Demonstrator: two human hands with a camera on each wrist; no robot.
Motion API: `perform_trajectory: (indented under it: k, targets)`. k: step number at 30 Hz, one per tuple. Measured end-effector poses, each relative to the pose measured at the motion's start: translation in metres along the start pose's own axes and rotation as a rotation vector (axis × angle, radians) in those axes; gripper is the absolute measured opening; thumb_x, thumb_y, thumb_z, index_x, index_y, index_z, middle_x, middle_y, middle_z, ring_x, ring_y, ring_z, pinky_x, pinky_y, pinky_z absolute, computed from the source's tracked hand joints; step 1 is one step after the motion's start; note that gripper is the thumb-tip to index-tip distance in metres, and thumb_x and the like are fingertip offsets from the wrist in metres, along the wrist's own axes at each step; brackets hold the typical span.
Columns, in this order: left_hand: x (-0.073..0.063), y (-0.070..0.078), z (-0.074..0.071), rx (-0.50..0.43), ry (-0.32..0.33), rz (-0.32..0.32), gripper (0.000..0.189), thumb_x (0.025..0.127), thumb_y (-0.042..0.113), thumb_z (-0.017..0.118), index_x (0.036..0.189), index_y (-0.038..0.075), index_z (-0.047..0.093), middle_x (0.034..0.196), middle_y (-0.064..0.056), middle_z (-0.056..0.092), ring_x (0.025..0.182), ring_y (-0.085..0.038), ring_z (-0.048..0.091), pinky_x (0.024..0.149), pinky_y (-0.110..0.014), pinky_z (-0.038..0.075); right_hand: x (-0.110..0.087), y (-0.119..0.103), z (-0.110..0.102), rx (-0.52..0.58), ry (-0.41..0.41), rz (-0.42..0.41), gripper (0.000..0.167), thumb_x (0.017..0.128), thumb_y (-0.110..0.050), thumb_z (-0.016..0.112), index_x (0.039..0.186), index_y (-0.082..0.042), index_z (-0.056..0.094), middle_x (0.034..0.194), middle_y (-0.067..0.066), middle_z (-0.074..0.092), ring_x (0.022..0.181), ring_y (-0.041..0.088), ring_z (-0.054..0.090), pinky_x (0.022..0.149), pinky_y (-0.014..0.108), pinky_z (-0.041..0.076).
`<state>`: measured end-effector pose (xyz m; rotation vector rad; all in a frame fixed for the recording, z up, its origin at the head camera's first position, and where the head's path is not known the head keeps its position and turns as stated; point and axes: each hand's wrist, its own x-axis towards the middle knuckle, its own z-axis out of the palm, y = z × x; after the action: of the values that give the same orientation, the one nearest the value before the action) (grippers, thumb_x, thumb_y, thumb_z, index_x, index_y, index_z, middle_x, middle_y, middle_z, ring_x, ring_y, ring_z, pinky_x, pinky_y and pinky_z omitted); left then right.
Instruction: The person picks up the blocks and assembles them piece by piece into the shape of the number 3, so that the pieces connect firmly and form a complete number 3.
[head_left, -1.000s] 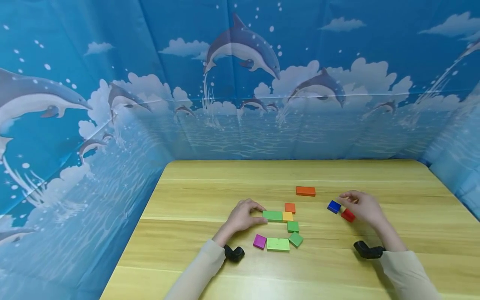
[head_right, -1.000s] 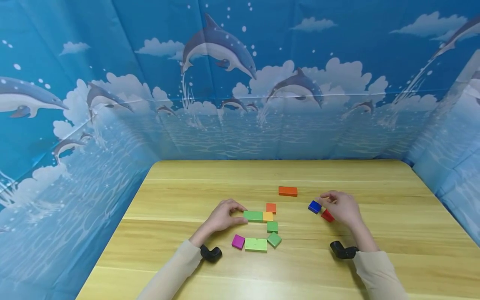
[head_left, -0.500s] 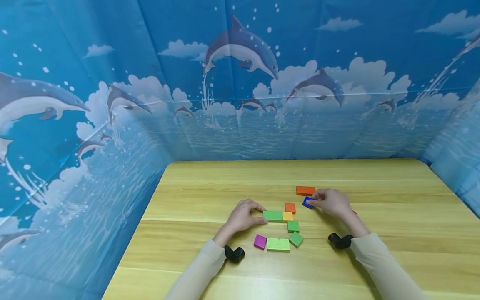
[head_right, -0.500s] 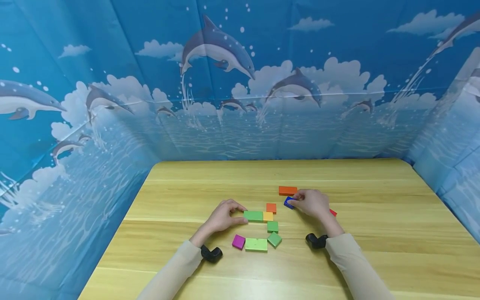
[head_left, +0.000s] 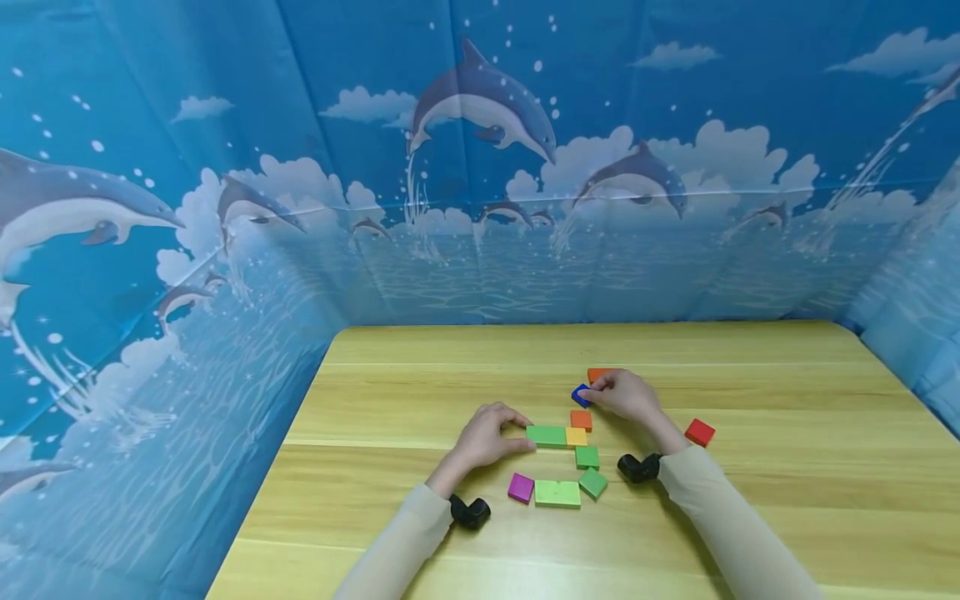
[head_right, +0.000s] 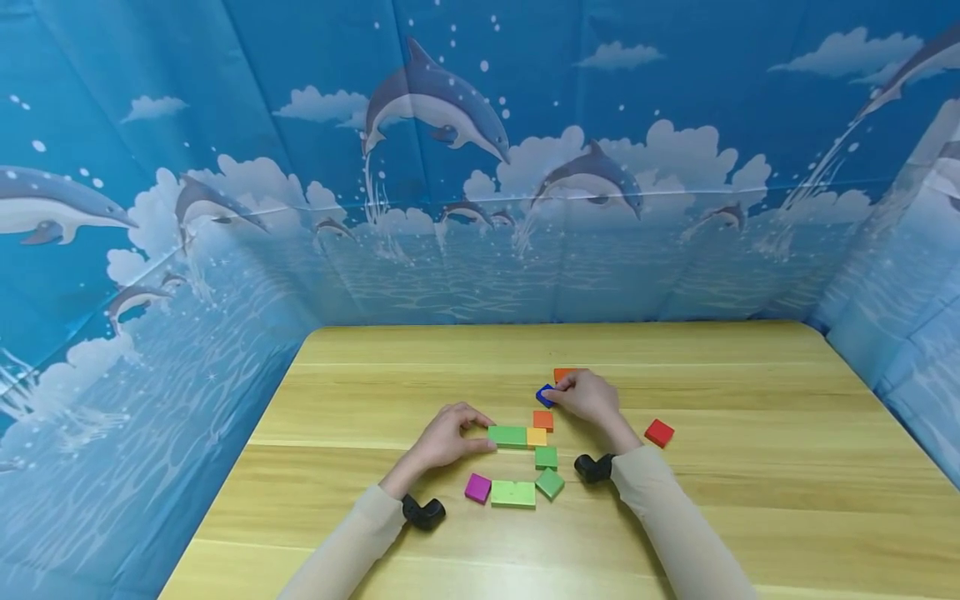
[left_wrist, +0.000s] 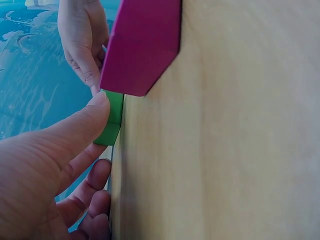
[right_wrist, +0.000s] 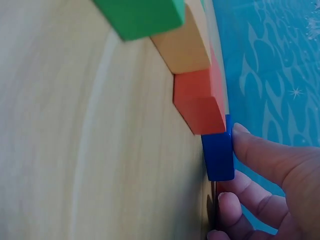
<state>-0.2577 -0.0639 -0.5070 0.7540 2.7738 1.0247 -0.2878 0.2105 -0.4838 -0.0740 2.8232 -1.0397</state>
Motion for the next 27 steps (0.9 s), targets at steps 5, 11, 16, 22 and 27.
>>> perform_trajectory:
  k: [5, 11, 16, 22, 27]
  targets:
    - [0.0, 0.0002, 0.0003, -0.001, -0.006, -0.009, 0.035, 0.078, 0.044, 0.076, 0.107, 0.024, 0.072, 0.098, 0.012, 0.058, 0.09, -0.011, 0.047, 0.079, -0.028, 0.04, 0.0007, -0.0013, 0.0029, 0.012, 0.001, 0.007, 0.03, 0.087, -0.037, 0.068, 0.094, -0.007, 0.069, 0.086, 0.003, 0.063, 0.07, 0.019, 0.052, 0.06, 0.033, 0.039]
    - [-0.0007, 0.0002, -0.0006, 0.005, 0.003, -0.002, 0.034, 0.078, 0.042, 0.077, 0.106, 0.023, 0.072, 0.096, 0.012, 0.057, 0.085, -0.01, 0.045, 0.075, -0.027, 0.039, -0.0006, -0.0013, 0.0059, 0.013, 0.007, -0.002, 0.03, 0.087, -0.037, 0.069, 0.094, -0.008, 0.068, 0.084, 0.002, 0.062, 0.069, 0.019, 0.052, 0.06, 0.033, 0.039]
    - [-0.001, 0.0012, -0.0013, -0.004, 0.002, 0.004, 0.035, 0.077, 0.043, 0.077, 0.105, 0.023, 0.072, 0.095, 0.012, 0.057, 0.083, -0.01, 0.044, 0.073, -0.026, 0.038, -0.0016, -0.0009, 0.0087, 0.013, 0.014, -0.015, 0.031, 0.086, -0.038, 0.069, 0.094, -0.007, 0.068, 0.082, 0.001, 0.062, 0.069, 0.018, 0.053, 0.06, 0.033, 0.039]
    - [-0.0019, 0.0017, -0.0011, -0.009, 0.002, 0.0, 0.035, 0.077, 0.043, 0.077, 0.105, 0.023, 0.072, 0.096, 0.011, 0.058, 0.084, -0.01, 0.044, 0.074, -0.026, 0.038, -0.0036, -0.0008, 0.0097, 0.017, 0.012, -0.022, 0.032, 0.087, -0.037, 0.068, 0.093, -0.007, 0.067, 0.082, 0.002, 0.062, 0.068, 0.018, 0.053, 0.06, 0.033, 0.04]
    - [-0.0034, 0.0022, -0.0014, -0.01, 0.002, -0.007, 0.035, 0.077, 0.043, 0.077, 0.105, 0.023, 0.072, 0.096, 0.012, 0.058, 0.084, -0.01, 0.045, 0.074, -0.026, 0.038, -0.0058, -0.0023, 0.0097, 0.018, 0.011, -0.025, 0.032, 0.087, -0.038, 0.068, 0.093, -0.006, 0.066, 0.082, 0.002, 0.062, 0.069, 0.018, 0.053, 0.061, 0.033, 0.04]
